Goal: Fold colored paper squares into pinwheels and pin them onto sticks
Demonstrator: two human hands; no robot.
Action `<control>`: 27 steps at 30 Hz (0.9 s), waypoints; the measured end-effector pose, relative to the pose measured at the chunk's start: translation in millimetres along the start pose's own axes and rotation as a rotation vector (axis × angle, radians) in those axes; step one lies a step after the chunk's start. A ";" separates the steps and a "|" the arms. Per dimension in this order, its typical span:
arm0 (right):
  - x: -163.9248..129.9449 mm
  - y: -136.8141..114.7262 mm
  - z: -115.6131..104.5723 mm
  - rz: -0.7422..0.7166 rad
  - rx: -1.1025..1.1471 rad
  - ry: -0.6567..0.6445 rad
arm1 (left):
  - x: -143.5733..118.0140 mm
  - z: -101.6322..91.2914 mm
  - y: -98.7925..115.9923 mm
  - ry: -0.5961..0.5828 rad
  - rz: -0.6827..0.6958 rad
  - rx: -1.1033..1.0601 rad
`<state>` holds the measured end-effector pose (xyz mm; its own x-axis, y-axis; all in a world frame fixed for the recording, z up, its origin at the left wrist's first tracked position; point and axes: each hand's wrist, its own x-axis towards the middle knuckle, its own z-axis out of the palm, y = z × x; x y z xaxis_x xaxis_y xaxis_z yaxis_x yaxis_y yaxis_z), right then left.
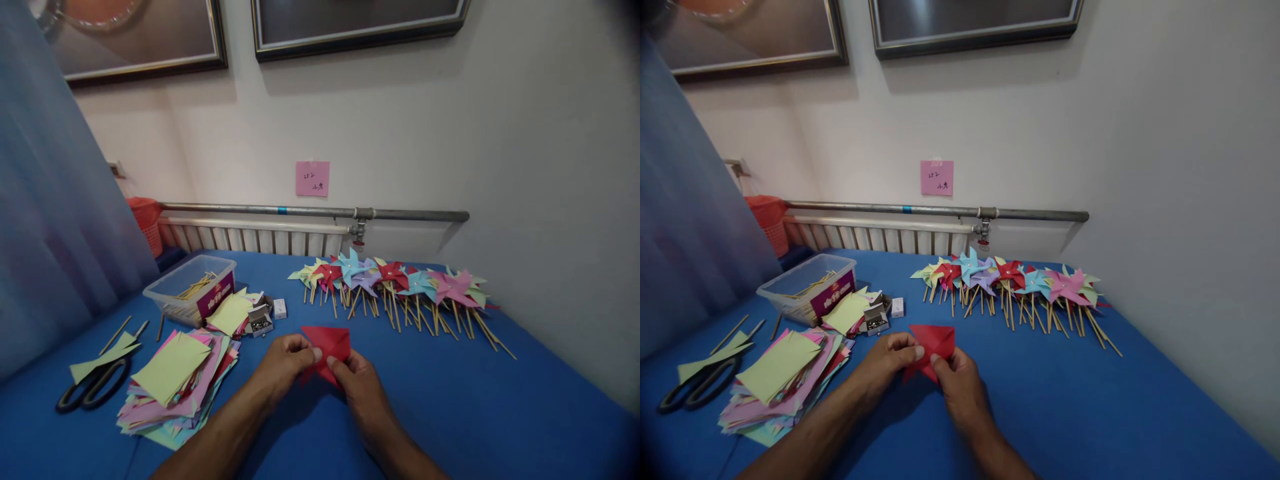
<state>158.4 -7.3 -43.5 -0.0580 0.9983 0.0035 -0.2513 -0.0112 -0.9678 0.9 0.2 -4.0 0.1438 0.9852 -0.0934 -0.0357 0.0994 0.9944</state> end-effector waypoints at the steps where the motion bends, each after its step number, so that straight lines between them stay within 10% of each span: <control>1: 0.1 -0.4 0.9 -0.003 -0.019 -0.003 | 0.6 1.2 -1.9 -0.008 -0.007 -0.017; 27: -1.3 -2.4 2.1 -0.006 -0.058 -0.067 | -0.2 7.0 0.5 0.062 -0.088 -0.143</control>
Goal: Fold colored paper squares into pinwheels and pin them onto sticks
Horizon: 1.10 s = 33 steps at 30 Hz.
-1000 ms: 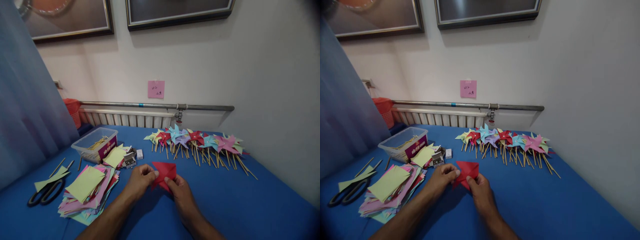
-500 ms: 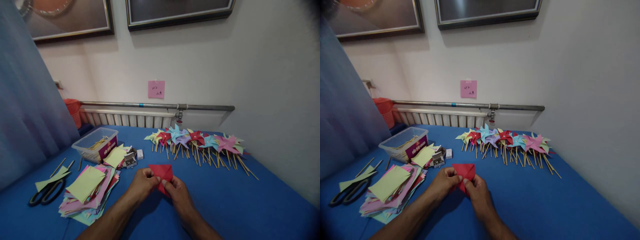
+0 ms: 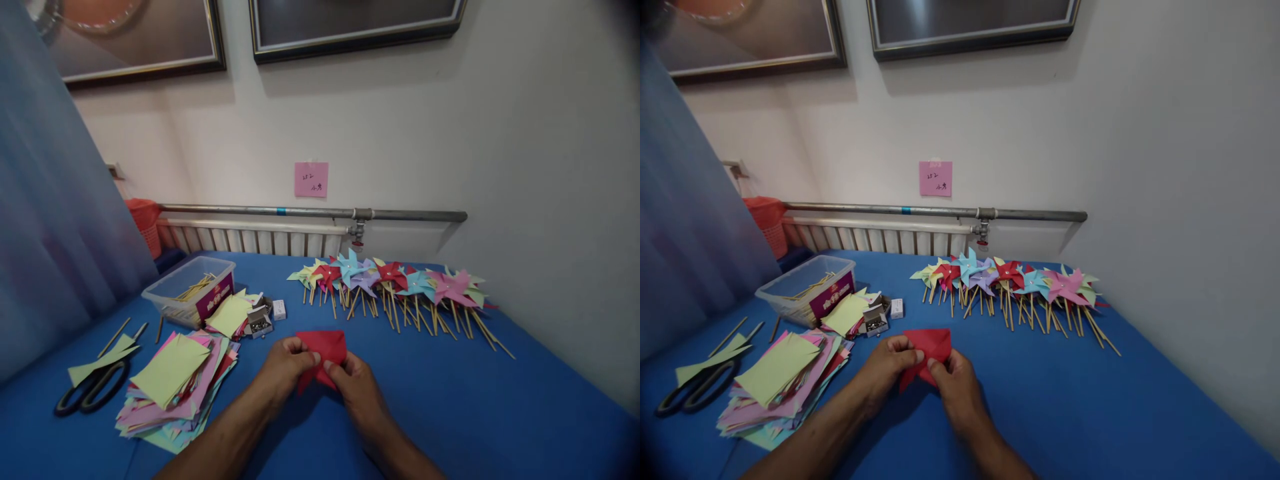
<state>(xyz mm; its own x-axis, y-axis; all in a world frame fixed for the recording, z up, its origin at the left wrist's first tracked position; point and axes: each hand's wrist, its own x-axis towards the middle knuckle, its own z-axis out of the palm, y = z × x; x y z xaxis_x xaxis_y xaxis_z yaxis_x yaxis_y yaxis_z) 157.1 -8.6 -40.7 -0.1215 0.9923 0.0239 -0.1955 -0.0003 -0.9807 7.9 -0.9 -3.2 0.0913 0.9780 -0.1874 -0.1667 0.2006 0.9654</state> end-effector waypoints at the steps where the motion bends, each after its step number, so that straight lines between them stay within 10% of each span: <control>1: 0.1 0.9 -0.1 -0.014 -0.017 -0.006 | -0.8 -0.6 1.2 -0.026 0.000 -0.034; 33: -1.6 -3.0 2.9 -0.015 -0.004 -0.073 | -2.6 4.0 7.2 -0.044 0.094 -0.042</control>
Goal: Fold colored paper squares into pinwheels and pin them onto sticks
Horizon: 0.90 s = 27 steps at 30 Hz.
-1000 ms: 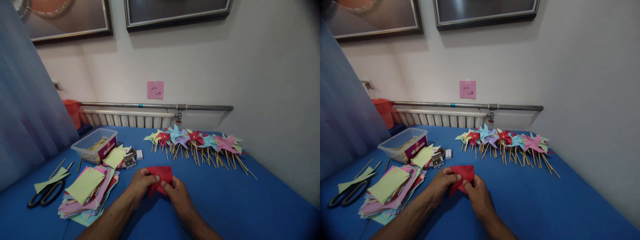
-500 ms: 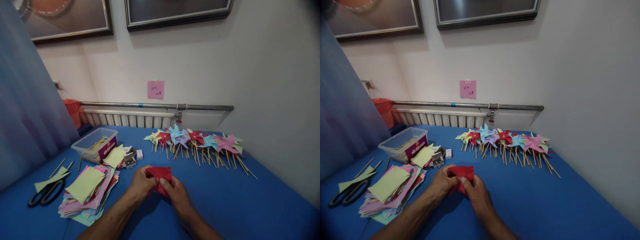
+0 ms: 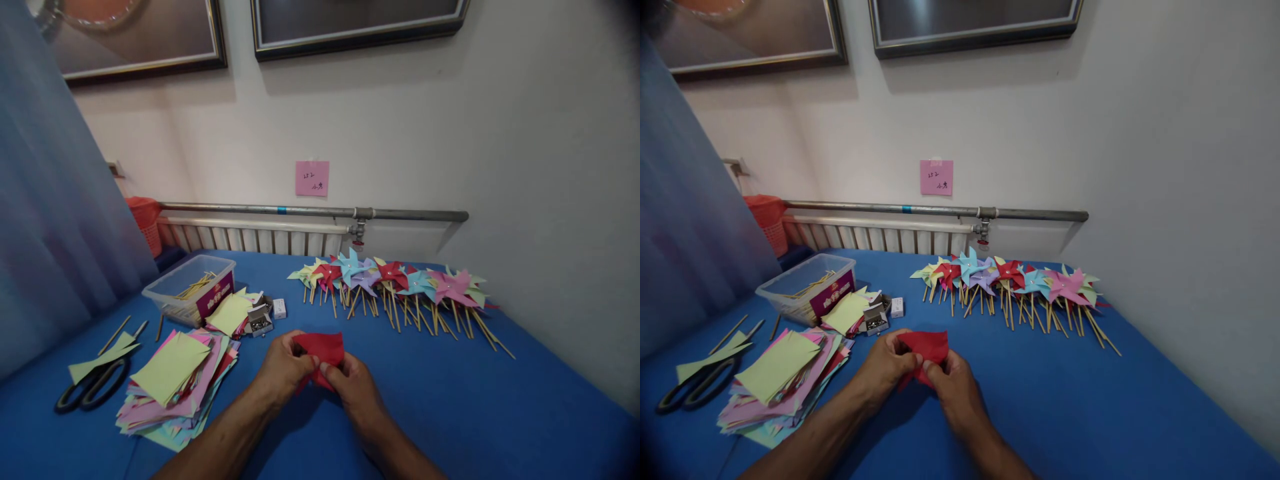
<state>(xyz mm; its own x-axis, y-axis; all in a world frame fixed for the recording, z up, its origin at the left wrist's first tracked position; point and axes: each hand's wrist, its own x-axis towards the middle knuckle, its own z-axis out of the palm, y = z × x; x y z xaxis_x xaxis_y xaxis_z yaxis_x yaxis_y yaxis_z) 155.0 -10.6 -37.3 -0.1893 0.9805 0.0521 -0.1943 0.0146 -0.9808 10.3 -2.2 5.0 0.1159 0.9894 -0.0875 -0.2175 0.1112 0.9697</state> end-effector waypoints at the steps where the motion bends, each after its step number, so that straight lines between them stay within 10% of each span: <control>1: 0.2 0.6 0.0 0.001 -0.005 0.009 | 0.1 0.2 -0.7 -0.005 0.002 -0.003; 11: -2.2 -4.6 -2.1 0.024 -0.168 0.054 | -1.6 -18.6 15.1 0.013 0.042 0.053; 20: -13.9 -16.5 5.3 -0.025 -0.392 -0.031 | -15.7 -18.9 23.8 -0.224 0.049 0.391; 27: -9.8 -20.2 -1.3 -0.008 -0.199 -0.009 | -9.8 -16.6 17.4 -0.151 0.076 0.239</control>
<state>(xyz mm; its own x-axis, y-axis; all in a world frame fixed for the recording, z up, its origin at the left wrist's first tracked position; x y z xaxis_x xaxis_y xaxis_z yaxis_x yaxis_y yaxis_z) 162.0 -20.3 -18.2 -0.1976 0.9784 0.0605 -0.0022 0.0613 -0.9981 -10.7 -8.5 19.0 0.2543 0.9671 0.0055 0.0013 -0.0060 1.0000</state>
